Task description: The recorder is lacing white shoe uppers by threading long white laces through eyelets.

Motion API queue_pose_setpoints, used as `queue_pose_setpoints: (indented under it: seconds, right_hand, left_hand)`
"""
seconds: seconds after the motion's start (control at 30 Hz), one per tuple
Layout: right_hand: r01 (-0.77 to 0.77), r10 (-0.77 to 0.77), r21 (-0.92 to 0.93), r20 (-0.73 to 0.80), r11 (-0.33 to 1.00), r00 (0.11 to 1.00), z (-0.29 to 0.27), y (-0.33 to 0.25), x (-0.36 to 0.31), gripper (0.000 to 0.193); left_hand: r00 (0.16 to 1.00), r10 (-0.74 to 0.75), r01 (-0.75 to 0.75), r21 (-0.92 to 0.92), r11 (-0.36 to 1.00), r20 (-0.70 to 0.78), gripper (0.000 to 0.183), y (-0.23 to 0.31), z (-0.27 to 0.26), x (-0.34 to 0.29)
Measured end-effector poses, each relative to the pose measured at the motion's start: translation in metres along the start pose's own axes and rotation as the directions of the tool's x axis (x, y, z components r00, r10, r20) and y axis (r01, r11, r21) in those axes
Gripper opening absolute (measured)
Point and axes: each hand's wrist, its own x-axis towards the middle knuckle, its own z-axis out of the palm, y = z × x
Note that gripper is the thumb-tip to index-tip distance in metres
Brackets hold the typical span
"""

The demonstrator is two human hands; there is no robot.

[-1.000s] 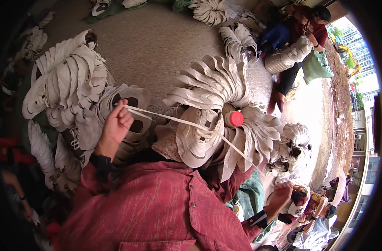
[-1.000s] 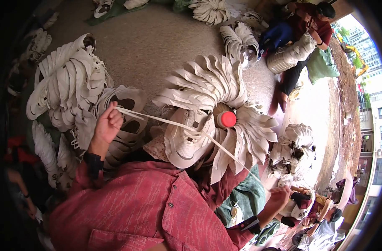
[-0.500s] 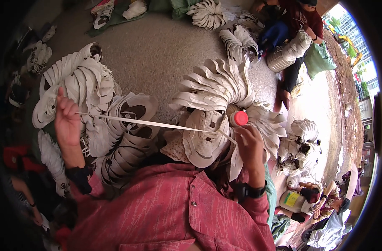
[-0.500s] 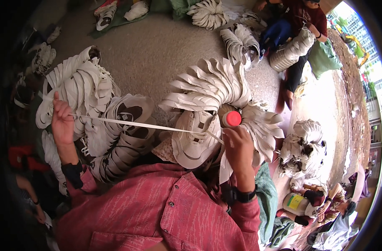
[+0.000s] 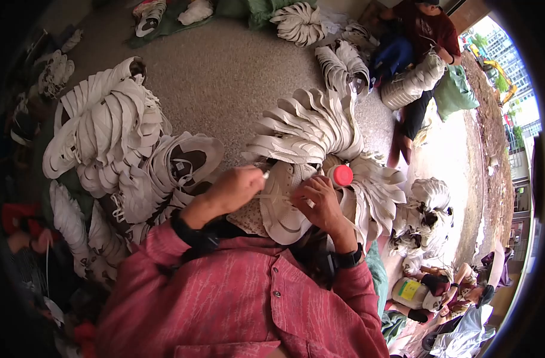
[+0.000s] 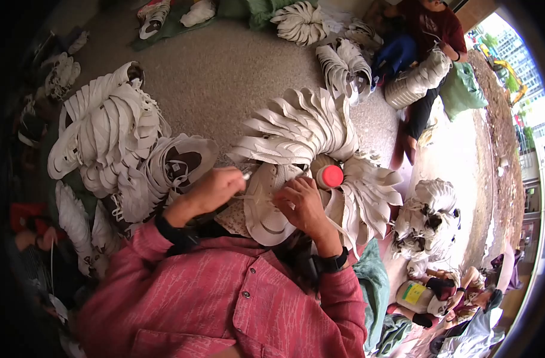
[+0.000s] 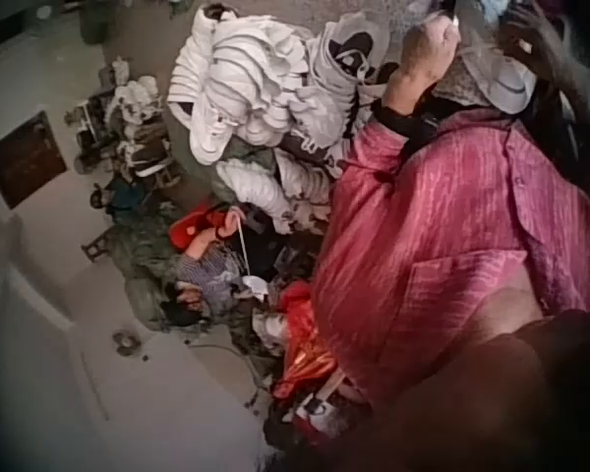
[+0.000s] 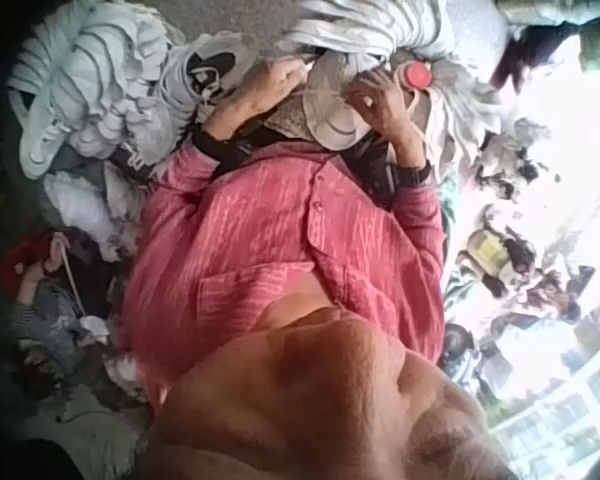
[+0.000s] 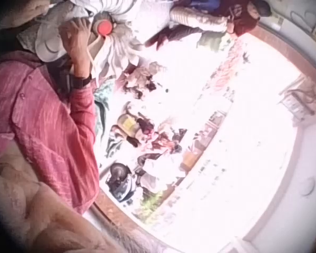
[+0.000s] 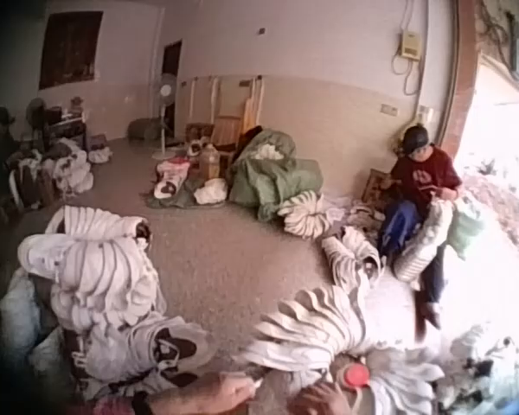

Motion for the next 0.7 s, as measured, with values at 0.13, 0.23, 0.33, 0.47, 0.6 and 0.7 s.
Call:
queue_pose_setpoints:
  seconds: [0.13,0.23,0.33,0.47,0.6,0.7]
  right_hand:
    - [-0.013,0.015,0.023,-0.095,1.0,0.995,0.001,0.004,-0.002,0.011]
    - [-0.082,0.086,0.067,-0.06,0.994,0.995,0.004,0.004,-0.002,0.012]
    - [-0.104,0.108,0.068,-0.058,0.992,0.992,0.005,0.002,-0.002,0.014]
    - [-0.117,0.121,0.058,-0.065,0.991,0.991,-0.002,-0.003,-0.002,0.019]
    - [-0.238,0.238,0.04,0.005,0.97,0.971,-0.007,-0.007,0.003,0.022]
    - [-0.266,0.266,0.037,0.004,0.963,0.964,-0.006,-0.009,0.01,0.024]
  left_hand:
    - [0.996,-0.041,0.043,-0.029,0.999,0.08,0.023,-0.002,0.027,0.013]
    - [0.986,-0.062,0.082,-0.128,0.988,0.152,0.027,-0.004,0.03,0.018]
    - [0.988,-0.052,0.064,-0.078,0.995,0.148,0.027,-0.006,0.034,0.022]
    - [0.988,0.064,-0.049,-0.105,0.993,0.141,0.022,-0.01,0.044,0.026]
    - [0.986,0.137,-0.121,-0.153,0.981,0.096,0.021,-0.015,0.051,0.026]
    - [0.988,0.157,-0.152,-0.177,0.972,0.015,0.02,-0.017,0.055,0.024]
